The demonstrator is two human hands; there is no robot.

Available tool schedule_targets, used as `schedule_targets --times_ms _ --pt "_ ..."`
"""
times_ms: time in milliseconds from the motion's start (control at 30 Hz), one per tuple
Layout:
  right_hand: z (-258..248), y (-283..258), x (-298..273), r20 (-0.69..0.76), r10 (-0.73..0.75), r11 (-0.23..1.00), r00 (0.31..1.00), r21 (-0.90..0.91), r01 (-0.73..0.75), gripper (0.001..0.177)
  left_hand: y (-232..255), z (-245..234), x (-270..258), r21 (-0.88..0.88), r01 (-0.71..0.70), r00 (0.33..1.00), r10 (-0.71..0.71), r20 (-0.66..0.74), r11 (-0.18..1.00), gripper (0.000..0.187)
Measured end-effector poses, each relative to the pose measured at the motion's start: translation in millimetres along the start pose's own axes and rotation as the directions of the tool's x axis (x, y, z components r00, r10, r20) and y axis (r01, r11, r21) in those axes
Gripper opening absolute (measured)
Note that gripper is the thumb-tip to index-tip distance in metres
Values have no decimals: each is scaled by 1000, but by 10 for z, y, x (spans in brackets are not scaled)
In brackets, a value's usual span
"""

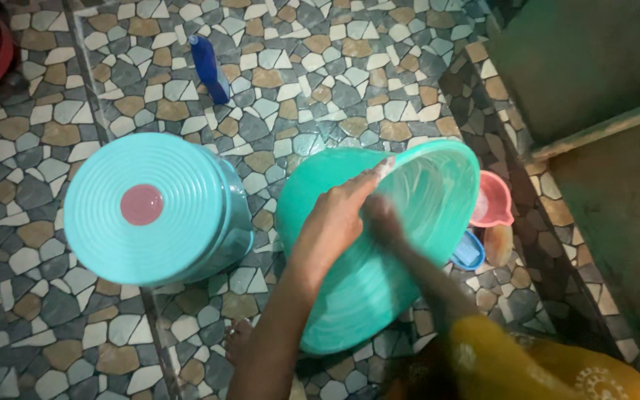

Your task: The person washes a large green bucket and a pink mug by hand, applying soap and rinsing them with water from a tap.

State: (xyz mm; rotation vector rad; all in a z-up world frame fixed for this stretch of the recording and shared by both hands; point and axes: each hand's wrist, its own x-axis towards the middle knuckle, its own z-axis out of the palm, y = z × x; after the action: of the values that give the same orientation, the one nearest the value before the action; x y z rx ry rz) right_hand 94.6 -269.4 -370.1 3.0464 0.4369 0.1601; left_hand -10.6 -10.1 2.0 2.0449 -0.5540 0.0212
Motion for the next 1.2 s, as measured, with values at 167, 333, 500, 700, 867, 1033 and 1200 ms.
schedule_targets --times_ms 167,333,500,700,867,1033,1200 --pt "-85 -1523 -1072 134 354 211 925 953 -219 46 -10 0 12 0 -46 997 46 -56 999 84" --pt "-758 -2304 -828 302 302 -855 904 505 117 49 -225 99 132 -252 168 985 -175 -5 953 53" --pt "-1631 -1871 -248 -251 556 86 793 966 245 71 -359 186 157 -84 190 982 -188 30 978 41" --pt "-1834 -281 367 -716 375 895 589 445 -29 15 -512 -20 -88 49 90 996 -90 10 995 44" --pt "-1731 590 139 -628 626 779 462 487 -394 13 -519 61 -96 100 132 989 -137 49 986 51" --pt "-2313 -160 411 -840 105 935 532 266 236 14 -608 198 -114 147 71 997 -76 31 987 53" --pt "-2430 -253 298 -787 125 894 605 354 275 18 -573 309 -140 185 -8 1000 9 -5 983 54"
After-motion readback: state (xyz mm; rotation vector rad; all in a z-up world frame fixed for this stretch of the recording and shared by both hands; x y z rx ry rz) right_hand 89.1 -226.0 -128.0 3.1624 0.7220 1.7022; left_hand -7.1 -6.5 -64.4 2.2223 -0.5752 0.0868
